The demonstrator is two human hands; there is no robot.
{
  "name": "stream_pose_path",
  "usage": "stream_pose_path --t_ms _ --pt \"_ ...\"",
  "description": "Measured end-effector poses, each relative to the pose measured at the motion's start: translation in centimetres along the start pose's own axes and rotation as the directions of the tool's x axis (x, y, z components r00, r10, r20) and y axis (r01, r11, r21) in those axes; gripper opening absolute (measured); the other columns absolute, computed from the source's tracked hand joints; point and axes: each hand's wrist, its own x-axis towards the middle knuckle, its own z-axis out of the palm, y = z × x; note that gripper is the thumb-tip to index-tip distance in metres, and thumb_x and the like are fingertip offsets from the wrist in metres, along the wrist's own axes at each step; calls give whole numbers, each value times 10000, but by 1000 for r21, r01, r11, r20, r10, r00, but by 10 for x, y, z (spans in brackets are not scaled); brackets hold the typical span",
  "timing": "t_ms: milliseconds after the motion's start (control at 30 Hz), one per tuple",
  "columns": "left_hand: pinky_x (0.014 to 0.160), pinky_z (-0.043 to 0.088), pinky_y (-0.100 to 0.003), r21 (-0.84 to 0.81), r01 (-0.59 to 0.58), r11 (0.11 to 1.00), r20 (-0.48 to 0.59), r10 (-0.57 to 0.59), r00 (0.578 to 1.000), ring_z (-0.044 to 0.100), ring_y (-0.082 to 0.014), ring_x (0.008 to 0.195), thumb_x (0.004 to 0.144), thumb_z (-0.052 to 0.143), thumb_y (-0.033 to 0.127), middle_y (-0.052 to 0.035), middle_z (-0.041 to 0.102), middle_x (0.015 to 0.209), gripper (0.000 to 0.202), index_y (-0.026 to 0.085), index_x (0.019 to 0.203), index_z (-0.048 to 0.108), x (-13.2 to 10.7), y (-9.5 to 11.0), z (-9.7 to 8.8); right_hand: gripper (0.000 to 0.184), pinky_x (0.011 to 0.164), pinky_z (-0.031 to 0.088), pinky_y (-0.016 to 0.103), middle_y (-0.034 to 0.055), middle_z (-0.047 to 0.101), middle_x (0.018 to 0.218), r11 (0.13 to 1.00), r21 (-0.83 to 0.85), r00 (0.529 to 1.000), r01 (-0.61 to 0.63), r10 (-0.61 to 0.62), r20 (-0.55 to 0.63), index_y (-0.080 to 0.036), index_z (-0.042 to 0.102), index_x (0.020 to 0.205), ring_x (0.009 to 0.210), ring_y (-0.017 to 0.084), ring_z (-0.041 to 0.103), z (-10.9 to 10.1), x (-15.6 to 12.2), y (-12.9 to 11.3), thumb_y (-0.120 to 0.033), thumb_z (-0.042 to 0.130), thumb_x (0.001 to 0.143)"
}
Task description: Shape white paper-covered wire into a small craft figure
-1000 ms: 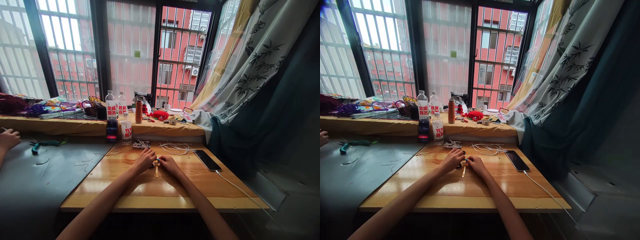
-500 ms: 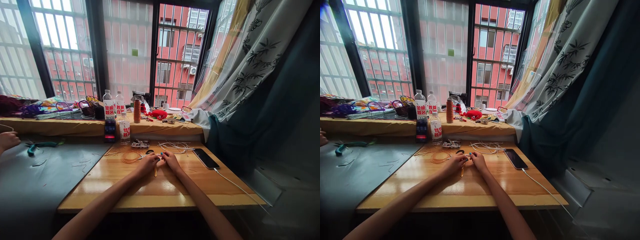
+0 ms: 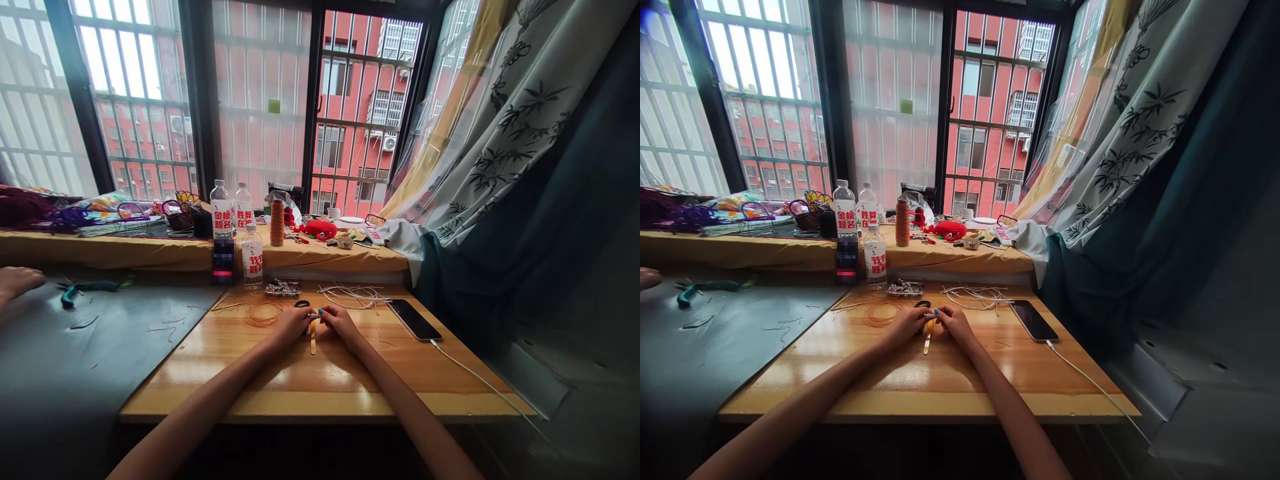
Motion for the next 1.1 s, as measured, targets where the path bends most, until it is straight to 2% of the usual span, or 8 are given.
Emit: stream_pose_path --t_ms 100,233,433,633,833,1033,1100 --pt "581 377 -193 -132 -2 991 2 2 1000 553 -119 635 765 409 218 -8 638 719 242 195 859 630 -1 2 0 315 440 298 198 -32 491 546 999 -35 1000 7 -6 22 -145 561 696 460 72 393 1 0 1 -454 514 656" --pt "590 420 -199 -282 54 958 -16 -61 998 559 -116 627 750 421 254 1 638 724 240 175 844 627 0 4 -5 309 463 319 203 -26 507 562 996 -89 1000 18 -17 9 -142 569 710 481 83 423 1 -1 0 -440 495 682" --pt "691 443 -227 -461 66 885 5 -72 997 579 -143 756 733 454 264 -18 651 814 223 156 822 628 3 5 -9 270 575 381 230 5 579 642 986 -159 999 41 -43 -9 -146 588 714 606 127 518 2 -1 1 -401 502 686" --pt "626 458 -222 -454 102 885 4 -112 994 579 -137 715 742 458 253 -20 646 824 218 166 857 622 1 8 -5 261 615 401 246 30 615 708 977 -203 998 65 -62 18 -152 602 742 662 151 554 4 -2 0 -375 471 714" --pt "707 447 -230 -405 5 914 -115 -57 992 576 -136 772 738 475 195 -33 633 832 175 153 836 613 -1 10 -2 243 572 392 242 13 580 617 967 -246 998 65 -65 8 -150 598 703 594 141 528 3 -1 2 -343 451 731" --pt "684 447 -227 -431 -26 902 -145 -41 989 576 -112 713 741 464 154 9 614 762 301 195 1037 498 -1 13 -3 255 533 402 233 14 572 629 972 -229 998 61 -52 46 -144 590 711 570 135 525 5 -2 1 -335 424 736" --pt "674 445 -223 -443 -20 896 -141 -47 989 576 -114 714 739 471 163 6 612 753 262 185 998 505 -2 14 -4 255 534 400 231 12 567 625 970 -235 997 66 -55 52 -144 589 701 574 134 520 5 -3 0 -328 417 738"
